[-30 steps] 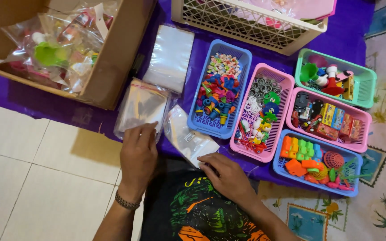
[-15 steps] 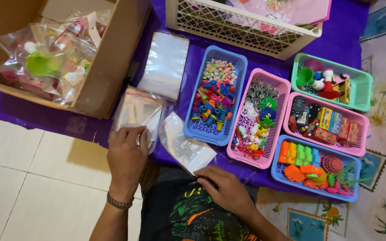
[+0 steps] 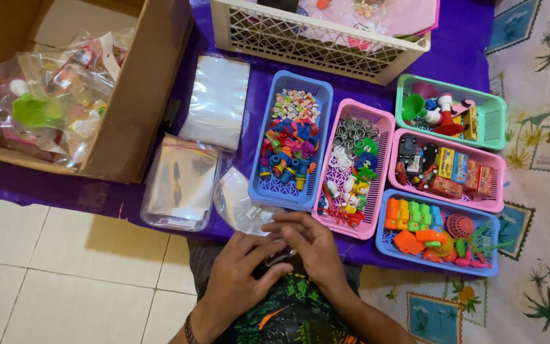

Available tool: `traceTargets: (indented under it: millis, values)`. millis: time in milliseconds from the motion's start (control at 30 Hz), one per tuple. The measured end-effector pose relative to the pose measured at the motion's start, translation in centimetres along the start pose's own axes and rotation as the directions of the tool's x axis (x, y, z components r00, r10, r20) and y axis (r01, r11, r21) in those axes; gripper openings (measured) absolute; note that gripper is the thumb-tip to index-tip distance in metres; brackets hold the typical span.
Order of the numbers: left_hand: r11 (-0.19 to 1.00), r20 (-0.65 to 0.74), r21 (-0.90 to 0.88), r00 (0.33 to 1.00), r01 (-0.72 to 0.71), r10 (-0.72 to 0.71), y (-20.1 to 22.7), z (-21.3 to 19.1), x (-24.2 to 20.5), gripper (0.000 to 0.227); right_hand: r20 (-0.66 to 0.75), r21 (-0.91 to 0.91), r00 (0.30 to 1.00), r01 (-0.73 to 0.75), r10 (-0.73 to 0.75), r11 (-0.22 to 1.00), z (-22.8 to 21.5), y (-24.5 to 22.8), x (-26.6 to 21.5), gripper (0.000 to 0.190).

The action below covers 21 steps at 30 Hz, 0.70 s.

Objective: The person sorts various small colorful toys and accessories from plastic bins and places them into small plastic bags. The person then seals the bags by hand and places some of the bagged items into a cardboard box.

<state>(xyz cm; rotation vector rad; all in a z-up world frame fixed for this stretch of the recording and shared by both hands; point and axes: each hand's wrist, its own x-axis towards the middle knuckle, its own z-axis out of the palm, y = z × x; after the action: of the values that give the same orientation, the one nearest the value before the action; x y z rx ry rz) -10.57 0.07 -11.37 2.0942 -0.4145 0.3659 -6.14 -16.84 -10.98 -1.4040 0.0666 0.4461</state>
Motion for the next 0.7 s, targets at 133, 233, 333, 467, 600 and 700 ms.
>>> traceTargets:
  millis: [133,233,333,467,600,700]
  values:
    - [0.962,-0.168,-0.161,0.954,0.222,-0.249,0.3,0.3,1.6,0.019,-0.101,0.033,0.993,-0.053,0.056,0.998,-0.9,0.4,-0.6,0.029]
    - [0.722,0.114,-0.341,0.789,0.603,-0.604,-0.2,0.3,3.2,0.082,-0.081,-0.088,0.996,-0.055,0.048,0.995,-1.1,-0.1,-1.0,0.031]
    - [0.451,0.439,-0.609,0.751,0.652,-0.493,-0.7,0.6,4.3,0.07,-0.023,0.047,1.0,0.02,-0.019,0.999,-1.2,0.9,-0.9,0.027]
    - [0.46,0.4,-0.591,0.736,0.662,-0.546,-0.2,0.8,5.0,0.038,0.085,0.163,0.996,-0.013,-0.001,0.986,-1.6,2.0,-0.7,0.039]
    - [0.508,0.296,-0.618,0.776,0.6,-0.556,0.5,0.8,5.4,0.04,0.11,-0.018,0.994,0.003,-0.001,1.0,-1.8,0.6,-1.1,0.049]
    - [0.493,0.266,-0.633,0.766,0.596,-0.585,1.0,1.0,5.3,0.037,-0.077,-0.434,0.976,0.153,-0.206,0.888,-2.4,-0.9,-1.1,0.035]
